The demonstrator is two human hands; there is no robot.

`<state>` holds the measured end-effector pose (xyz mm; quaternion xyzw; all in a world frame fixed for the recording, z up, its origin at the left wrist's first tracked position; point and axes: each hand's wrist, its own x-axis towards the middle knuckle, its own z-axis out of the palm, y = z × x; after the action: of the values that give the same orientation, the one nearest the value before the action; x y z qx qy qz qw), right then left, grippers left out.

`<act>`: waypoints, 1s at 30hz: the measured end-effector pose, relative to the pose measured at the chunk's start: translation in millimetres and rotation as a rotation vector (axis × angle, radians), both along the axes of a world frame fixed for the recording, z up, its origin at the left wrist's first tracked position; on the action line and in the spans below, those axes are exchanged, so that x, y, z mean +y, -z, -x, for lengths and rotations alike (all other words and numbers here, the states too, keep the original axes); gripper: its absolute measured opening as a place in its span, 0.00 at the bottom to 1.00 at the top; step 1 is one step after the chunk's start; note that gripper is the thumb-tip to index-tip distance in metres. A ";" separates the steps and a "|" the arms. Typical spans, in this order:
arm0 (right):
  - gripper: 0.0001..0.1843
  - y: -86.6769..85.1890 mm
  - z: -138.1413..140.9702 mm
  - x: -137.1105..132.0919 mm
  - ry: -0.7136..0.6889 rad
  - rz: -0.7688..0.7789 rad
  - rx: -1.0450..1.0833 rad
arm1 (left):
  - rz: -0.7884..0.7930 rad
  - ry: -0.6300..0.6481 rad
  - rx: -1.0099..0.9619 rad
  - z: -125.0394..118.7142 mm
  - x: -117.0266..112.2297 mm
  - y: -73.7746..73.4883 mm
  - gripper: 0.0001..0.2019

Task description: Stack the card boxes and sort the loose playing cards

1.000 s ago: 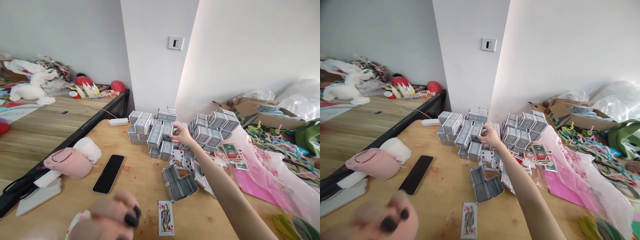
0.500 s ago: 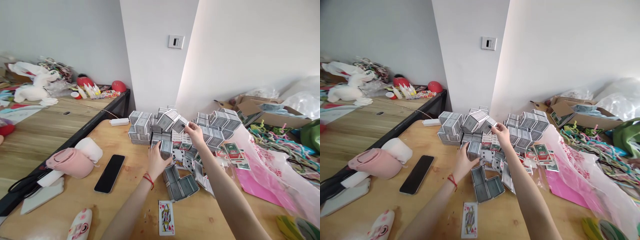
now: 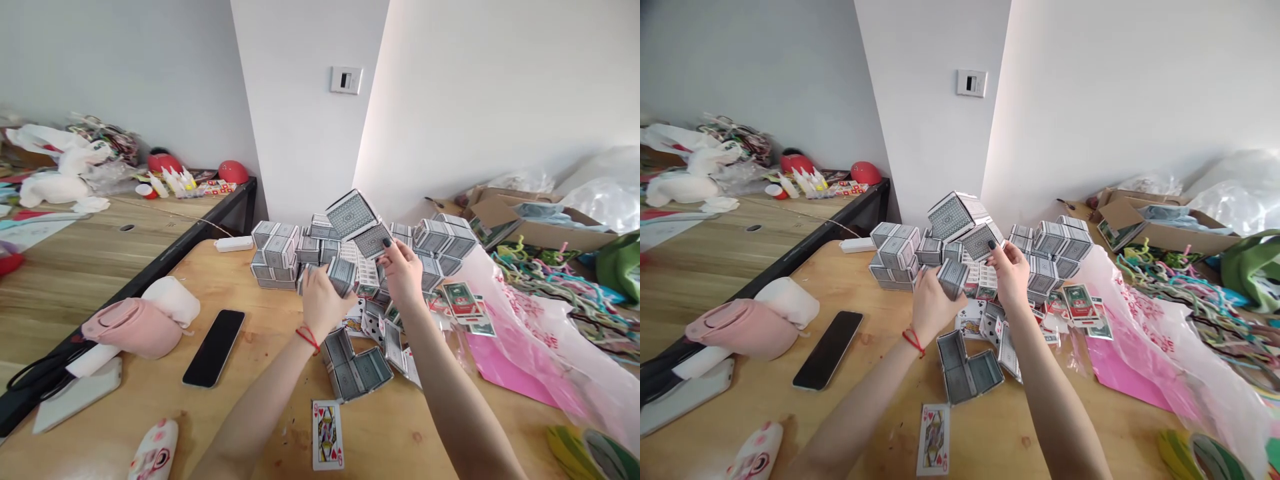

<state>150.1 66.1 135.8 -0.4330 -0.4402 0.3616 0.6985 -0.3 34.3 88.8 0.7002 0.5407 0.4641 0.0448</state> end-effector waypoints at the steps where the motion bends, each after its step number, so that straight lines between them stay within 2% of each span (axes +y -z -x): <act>1: 0.14 -2.8 -1.7 -0.6 0.012 -0.007 0.000 | -0.018 -0.008 0.012 -2.5 8.8 -4.9 0.28; 4: 0.15 -4.5 -8.2 -2.4 0.043 -0.019 0.009 | -0.044 -0.038 0.048 -7.0 37.4 -5.7 0.29; 7: 0.16 0.7 -15.6 -4.1 0.054 -0.013 -0.017 | -0.028 -0.081 0.062 -6.6 57.0 7.6 0.28; 11: 0.16 7.9 -21.4 -5.6 0.068 0.003 -0.060 | 0.012 -0.159 0.038 -3.1 63.6 23.0 0.29; 17: 0.14 10.4 -16.5 -11.9 0.075 0.005 -0.078 | 0.046 -0.150 0.010 4.2 65.3 27.0 0.32; 20: 0.15 8.3 -12.7 -10.1 0.089 0.015 -0.130 | 0.042 -0.068 -0.029 10.6 60.9 27.8 0.33; 24: 0.19 -2.4 -7.2 10.1 0.135 -0.014 -0.220 | -0.028 0.015 -0.137 22.3 38.6 27.7 0.27; 27: 0.24 -13.4 -1.8 35.8 0.130 -0.037 -0.367 | -0.075 -0.002 -0.229 33.1 16.0 30.0 0.19; 30: 0.27 -19.8 4.2 62.0 0.073 -0.067 -0.585 | -0.047 -0.020 -0.273 44.9 -3.1 36.7 0.15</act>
<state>145.9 128.1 155.6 -0.5112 -0.6185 0.1814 0.5685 -45.3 31.2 52.1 0.6259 0.5254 0.5681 0.0971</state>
